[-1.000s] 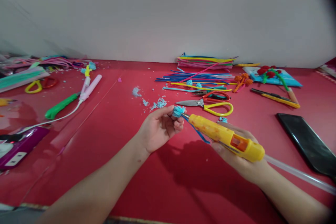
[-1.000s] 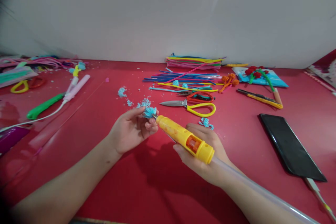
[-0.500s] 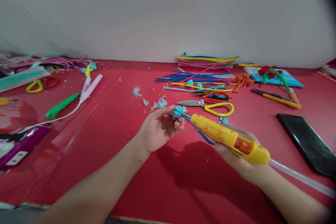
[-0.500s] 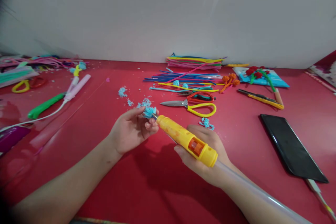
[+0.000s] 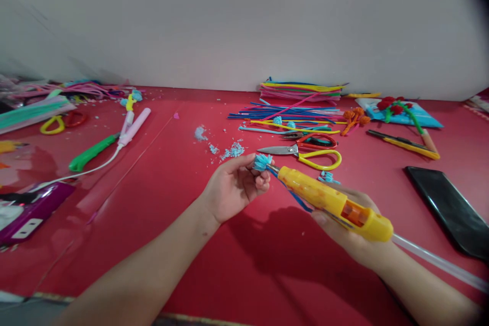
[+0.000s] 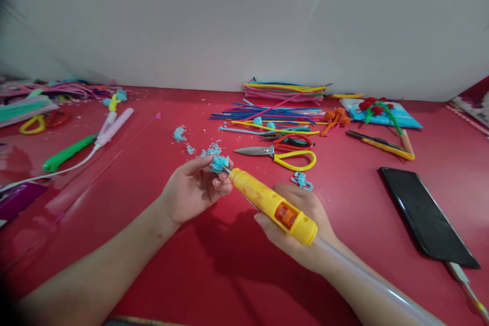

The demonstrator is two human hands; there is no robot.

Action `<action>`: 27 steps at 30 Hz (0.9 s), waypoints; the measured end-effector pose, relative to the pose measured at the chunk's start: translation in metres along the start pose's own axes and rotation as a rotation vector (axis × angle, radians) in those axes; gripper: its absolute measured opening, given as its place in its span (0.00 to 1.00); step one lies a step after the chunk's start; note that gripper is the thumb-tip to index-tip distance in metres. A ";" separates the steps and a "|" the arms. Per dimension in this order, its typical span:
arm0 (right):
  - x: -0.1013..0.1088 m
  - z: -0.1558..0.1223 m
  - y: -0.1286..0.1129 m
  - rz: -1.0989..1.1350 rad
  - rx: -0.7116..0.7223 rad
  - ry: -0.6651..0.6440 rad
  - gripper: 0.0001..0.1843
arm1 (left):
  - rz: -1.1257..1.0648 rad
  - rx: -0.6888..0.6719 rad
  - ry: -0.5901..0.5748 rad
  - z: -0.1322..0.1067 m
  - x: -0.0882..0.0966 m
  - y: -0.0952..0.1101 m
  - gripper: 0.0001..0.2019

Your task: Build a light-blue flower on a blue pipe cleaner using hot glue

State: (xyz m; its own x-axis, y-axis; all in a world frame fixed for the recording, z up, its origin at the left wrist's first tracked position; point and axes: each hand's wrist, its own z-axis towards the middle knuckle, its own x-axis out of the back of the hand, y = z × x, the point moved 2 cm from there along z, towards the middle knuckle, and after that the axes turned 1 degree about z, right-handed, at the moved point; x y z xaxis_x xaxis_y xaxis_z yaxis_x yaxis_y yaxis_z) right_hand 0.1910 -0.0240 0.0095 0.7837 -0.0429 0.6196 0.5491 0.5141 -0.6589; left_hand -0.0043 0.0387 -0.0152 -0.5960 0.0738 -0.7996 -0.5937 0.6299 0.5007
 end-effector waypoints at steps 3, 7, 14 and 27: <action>0.000 0.000 0.000 -0.002 -0.005 0.005 0.09 | 0.005 -0.001 0.006 -0.001 -0.001 0.000 0.14; -0.001 -0.001 0.000 -0.008 0.003 0.006 0.09 | 0.006 -0.004 0.009 -0.001 -0.004 0.000 0.14; 0.000 0.000 -0.002 -0.018 0.045 0.028 0.07 | -0.008 0.005 0.006 0.000 -0.002 -0.001 0.14; 0.001 0.000 0.000 0.007 0.037 0.002 0.08 | 0.006 -0.002 0.030 -0.001 -0.003 0.000 0.14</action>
State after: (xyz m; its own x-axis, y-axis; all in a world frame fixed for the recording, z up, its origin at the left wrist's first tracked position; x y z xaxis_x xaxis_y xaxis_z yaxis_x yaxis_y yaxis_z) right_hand 0.1919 -0.0239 0.0097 0.7879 -0.0408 0.6145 0.5329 0.5454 -0.6470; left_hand -0.0029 0.0377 -0.0122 -0.6156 0.0543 -0.7862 -0.5910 0.6282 0.5061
